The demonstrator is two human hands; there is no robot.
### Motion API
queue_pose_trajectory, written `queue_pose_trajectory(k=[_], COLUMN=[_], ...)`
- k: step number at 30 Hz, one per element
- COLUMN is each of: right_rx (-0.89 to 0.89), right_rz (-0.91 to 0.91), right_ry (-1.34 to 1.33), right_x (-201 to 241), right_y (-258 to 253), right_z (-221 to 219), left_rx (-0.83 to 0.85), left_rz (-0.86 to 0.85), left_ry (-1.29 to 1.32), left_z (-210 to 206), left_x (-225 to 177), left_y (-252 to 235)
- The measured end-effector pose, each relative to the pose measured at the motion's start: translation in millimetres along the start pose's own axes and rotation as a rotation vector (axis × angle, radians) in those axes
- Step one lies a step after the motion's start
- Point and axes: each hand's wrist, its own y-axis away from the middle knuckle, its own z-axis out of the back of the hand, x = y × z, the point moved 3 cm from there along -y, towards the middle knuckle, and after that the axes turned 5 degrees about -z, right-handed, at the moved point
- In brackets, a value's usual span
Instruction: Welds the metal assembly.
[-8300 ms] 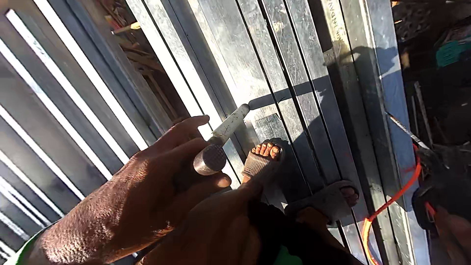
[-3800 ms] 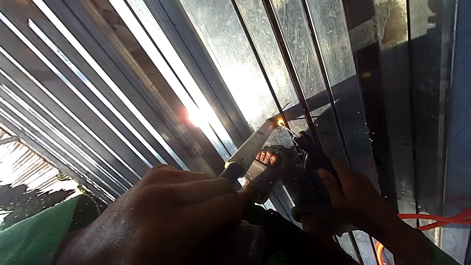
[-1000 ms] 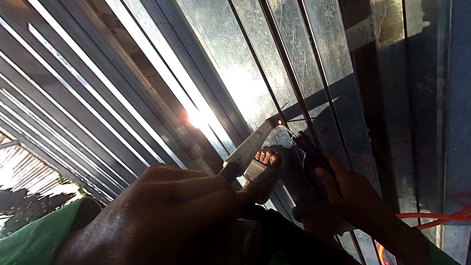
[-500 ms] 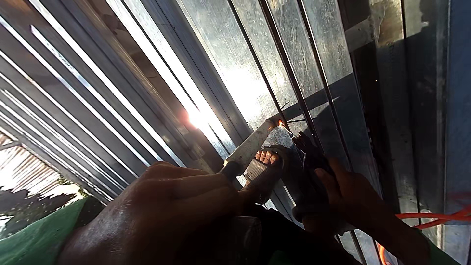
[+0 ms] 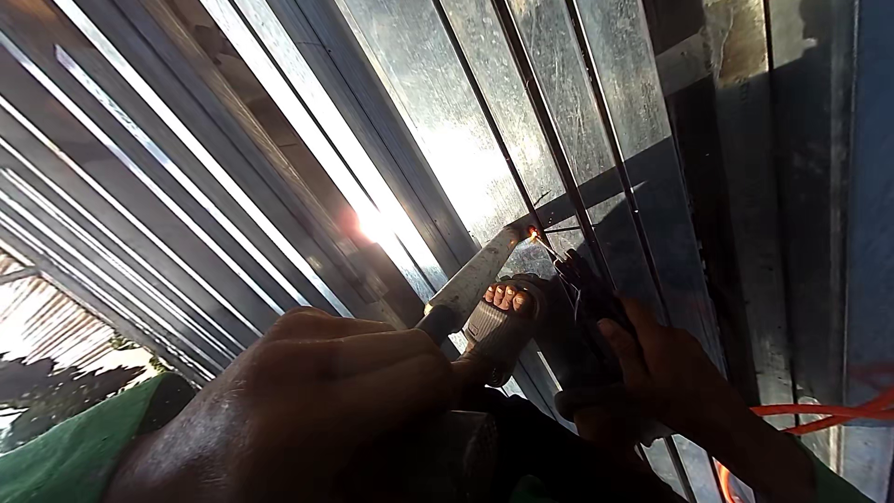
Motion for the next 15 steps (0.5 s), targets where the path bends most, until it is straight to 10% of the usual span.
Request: queue_pose_trajectory(k=[15], right_rx=[-0.007], right_rz=[0.008], right_ry=[0.004], right_x=[-0.9], right_y=[0.0], right_z=[-1.5], left_rx=[0.001], left_rz=[0.018], left_ry=[0.002], left_z=[-0.7], left_x=[0.0], left_y=[0.3])
